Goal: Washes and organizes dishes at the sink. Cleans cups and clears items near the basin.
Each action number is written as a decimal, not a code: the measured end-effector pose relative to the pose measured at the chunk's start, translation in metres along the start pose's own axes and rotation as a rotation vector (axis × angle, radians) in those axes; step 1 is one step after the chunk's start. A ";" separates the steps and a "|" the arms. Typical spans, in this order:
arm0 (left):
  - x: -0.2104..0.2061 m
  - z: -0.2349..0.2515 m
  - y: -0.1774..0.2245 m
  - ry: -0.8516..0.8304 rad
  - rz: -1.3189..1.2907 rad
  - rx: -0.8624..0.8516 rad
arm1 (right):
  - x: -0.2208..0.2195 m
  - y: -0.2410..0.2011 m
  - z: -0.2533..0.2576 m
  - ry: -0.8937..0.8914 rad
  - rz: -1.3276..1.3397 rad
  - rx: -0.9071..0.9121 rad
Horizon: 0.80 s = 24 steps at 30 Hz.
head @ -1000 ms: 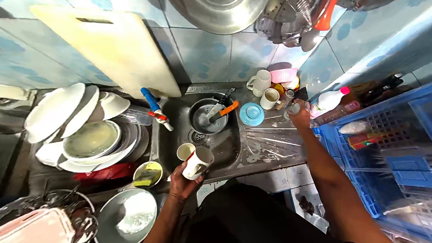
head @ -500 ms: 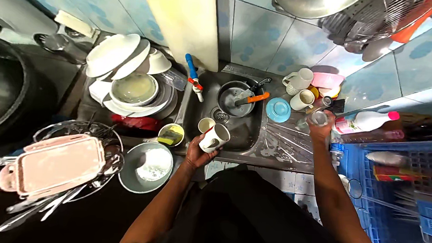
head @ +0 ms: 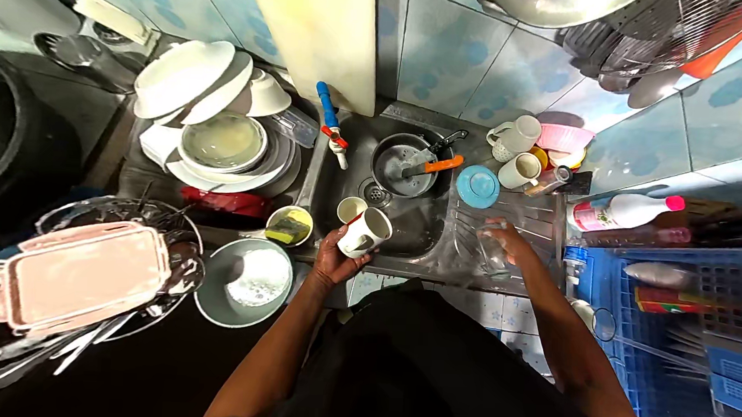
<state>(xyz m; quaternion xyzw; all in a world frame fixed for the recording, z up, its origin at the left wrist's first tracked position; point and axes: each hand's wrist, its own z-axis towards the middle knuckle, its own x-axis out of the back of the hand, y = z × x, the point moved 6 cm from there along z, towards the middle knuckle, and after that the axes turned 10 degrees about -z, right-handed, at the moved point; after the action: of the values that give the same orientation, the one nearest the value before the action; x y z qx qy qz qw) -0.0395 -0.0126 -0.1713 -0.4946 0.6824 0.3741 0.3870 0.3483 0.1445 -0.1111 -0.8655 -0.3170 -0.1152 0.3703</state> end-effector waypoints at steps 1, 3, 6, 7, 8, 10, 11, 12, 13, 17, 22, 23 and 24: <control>-0.001 0.000 0.000 -0.006 -0.007 0.003 | -0.003 -0.004 -0.001 -0.043 0.008 -0.008; -0.001 0.001 0.000 -0.011 -0.006 0.001 | -0.011 -0.012 0.001 -0.129 0.080 -0.017; -0.001 0.000 0.001 -0.023 0.023 -0.005 | -0.033 -0.026 0.008 -0.291 0.234 -0.017; -0.001 0.000 0.001 -0.026 0.048 -0.008 | -0.043 -0.029 0.015 -0.368 0.274 -0.020; -0.003 0.000 0.001 -0.036 0.077 -0.012 | -0.052 -0.032 0.023 -0.449 0.306 0.000; -0.005 -0.002 0.000 -0.046 0.092 -0.011 | -0.069 -0.047 0.026 -0.569 0.352 0.056; -0.004 -0.004 -0.001 -0.040 0.095 -0.006 | -0.077 -0.056 0.025 -0.589 0.373 0.077; -0.003 -0.005 -0.001 -0.037 0.095 0.001 | -0.083 -0.066 0.021 -0.576 0.364 0.088; -0.002 -0.004 -0.002 -0.042 0.087 0.011 | -0.088 -0.077 0.015 -0.563 0.328 0.092; -0.002 -0.001 -0.001 -0.085 0.065 0.022 | -0.115 -0.101 0.012 -0.576 0.247 0.038; -0.006 -0.002 0.000 -0.100 0.044 0.019 | -0.162 -0.097 0.032 -0.481 0.001 0.069; -0.005 -0.003 0.000 -0.091 0.036 0.020 | -0.168 -0.096 0.035 -0.410 -0.156 0.107; -0.005 -0.003 0.000 -0.081 0.037 0.020 | -0.176 -0.095 0.040 -0.353 -0.333 0.150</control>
<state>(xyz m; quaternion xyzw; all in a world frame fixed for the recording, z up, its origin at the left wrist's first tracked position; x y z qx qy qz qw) -0.0384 -0.0134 -0.1655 -0.4623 0.6791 0.3940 0.4121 0.1510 0.1412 -0.1610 -0.7782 -0.5226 0.0022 0.3481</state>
